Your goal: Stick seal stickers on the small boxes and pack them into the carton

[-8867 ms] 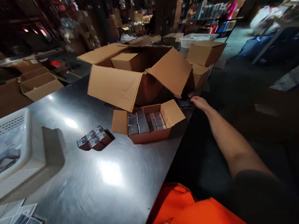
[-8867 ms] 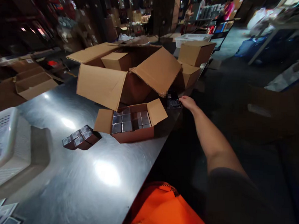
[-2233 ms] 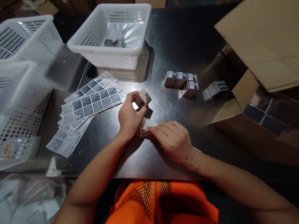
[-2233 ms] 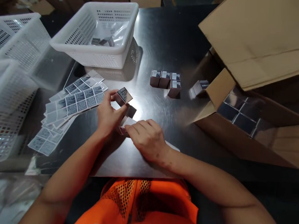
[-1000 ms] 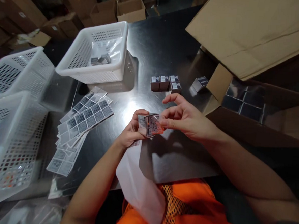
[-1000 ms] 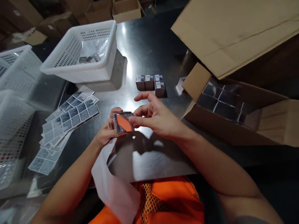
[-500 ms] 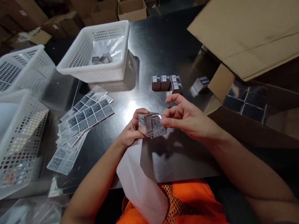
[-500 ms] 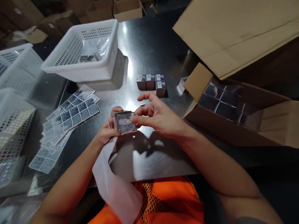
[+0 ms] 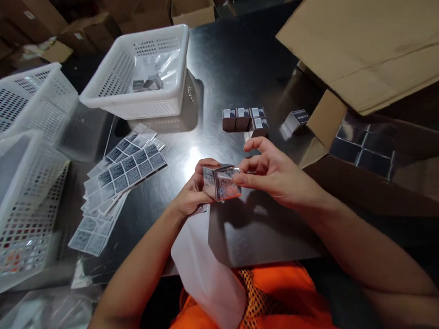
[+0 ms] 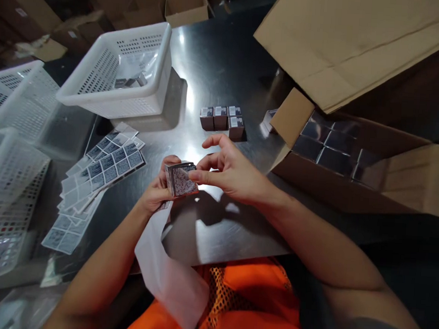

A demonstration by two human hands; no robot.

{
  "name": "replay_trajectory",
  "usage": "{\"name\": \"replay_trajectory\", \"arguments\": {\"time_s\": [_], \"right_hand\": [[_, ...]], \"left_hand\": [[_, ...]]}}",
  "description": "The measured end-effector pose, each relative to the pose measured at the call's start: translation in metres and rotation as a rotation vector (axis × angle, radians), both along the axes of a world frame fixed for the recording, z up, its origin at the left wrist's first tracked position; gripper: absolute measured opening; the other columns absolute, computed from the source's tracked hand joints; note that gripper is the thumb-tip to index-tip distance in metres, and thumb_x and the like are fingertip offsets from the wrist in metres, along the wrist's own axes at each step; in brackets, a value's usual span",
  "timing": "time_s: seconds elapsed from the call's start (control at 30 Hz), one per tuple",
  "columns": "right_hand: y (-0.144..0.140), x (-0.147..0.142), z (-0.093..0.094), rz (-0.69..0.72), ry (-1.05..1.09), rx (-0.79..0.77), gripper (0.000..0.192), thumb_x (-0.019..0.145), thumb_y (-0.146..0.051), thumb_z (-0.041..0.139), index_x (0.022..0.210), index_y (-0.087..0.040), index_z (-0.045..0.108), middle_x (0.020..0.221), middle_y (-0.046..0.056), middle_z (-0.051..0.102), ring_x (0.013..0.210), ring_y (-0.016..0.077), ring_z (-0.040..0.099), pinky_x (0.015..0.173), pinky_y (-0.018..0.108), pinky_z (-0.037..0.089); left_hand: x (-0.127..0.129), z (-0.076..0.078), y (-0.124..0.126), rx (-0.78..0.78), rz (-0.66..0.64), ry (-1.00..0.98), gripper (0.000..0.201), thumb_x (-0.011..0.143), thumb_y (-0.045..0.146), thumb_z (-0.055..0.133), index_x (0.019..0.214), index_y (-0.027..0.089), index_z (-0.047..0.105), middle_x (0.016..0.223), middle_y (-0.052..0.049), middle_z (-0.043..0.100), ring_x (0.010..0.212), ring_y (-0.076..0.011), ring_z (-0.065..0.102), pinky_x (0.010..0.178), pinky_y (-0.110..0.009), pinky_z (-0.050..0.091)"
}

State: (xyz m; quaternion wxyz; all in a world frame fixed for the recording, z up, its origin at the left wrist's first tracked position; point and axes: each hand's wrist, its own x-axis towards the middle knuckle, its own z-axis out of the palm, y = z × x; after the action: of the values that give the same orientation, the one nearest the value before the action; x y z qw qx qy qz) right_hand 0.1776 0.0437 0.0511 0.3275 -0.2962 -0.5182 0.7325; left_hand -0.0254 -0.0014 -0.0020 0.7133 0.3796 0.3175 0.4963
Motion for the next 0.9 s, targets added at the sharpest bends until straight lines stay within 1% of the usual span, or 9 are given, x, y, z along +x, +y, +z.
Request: {"name": "replay_trajectory", "arguments": {"time_s": [0.3, 0.53, 0.67, 0.73, 0.9], "right_hand": [[-0.0008, -0.0009, 0.0008, -0.004, -0.034, 0.012, 0.067, 0.068, -0.033, 0.093, 0.103, -0.026, 0.036, 0.071, -0.01, 0.067, 0.064, 0.0113, 0.063, 0.065, 0.025, 0.043], [-0.0002, -0.0007, 0.0013, -0.008, -0.032, 0.017, 0.067, 0.067, -0.032, 0.093, 0.102, -0.026, 0.036, 0.07, -0.01, 0.067, 0.062, 0.0107, 0.062, 0.063, 0.025, 0.042], [-0.0001, -0.0012, 0.001, -0.012, -0.029, 0.019, 0.067, 0.067, -0.033, 0.093, 0.102, -0.026, 0.036, 0.069, -0.011, 0.066, 0.062, 0.0108, 0.062, 0.063, 0.025, 0.042], [-0.0001, -0.0015, 0.0005, -0.011, -0.029, 0.021, 0.066, 0.067, -0.033, 0.093, 0.102, -0.026, 0.036, 0.069, -0.011, 0.066, 0.062, 0.011, 0.062, 0.063, 0.025, 0.042], [-0.0001, -0.0011, 0.0003, -0.016, -0.025, 0.015, 0.066, 0.068, -0.028, 0.093, 0.102, -0.026, 0.037, 0.069, -0.012, 0.066, 0.062, 0.01, 0.062, 0.063, 0.024, 0.042]], "left_hand": [[-0.0019, -0.0026, -0.0008, -0.01, 0.005, 0.035, 0.068, 0.056, 0.023, 0.094, 0.111, 0.028, 0.054, 0.106, 0.001, 0.073, 0.085, -0.0173, 0.074, 0.077, -0.028, 0.06], [-0.0014, -0.0016, -0.0002, -0.007, 0.0, -0.026, 0.067, 0.056, 0.015, 0.092, 0.109, 0.028, 0.055, 0.106, 0.001, 0.074, 0.085, -0.0167, 0.074, 0.074, -0.025, 0.06], [-0.0015, -0.0015, -0.0006, -0.03, -0.001, -0.004, 0.069, 0.055, 0.017, 0.092, 0.11, 0.028, 0.054, 0.109, 0.0, 0.073, 0.09, -0.0205, 0.075, 0.08, -0.032, 0.062], [-0.0017, -0.0013, -0.0005, -0.035, 0.002, 0.0, 0.068, 0.055, 0.018, 0.092, 0.11, 0.029, 0.054, 0.108, 0.0, 0.073, 0.091, -0.021, 0.075, 0.082, -0.034, 0.062], [-0.003, -0.0013, 0.0009, -0.01, -0.003, 0.009, 0.067, 0.054, 0.015, 0.092, 0.108, 0.027, 0.055, 0.102, 0.002, 0.072, 0.081, -0.0157, 0.073, 0.073, -0.025, 0.057]]}}
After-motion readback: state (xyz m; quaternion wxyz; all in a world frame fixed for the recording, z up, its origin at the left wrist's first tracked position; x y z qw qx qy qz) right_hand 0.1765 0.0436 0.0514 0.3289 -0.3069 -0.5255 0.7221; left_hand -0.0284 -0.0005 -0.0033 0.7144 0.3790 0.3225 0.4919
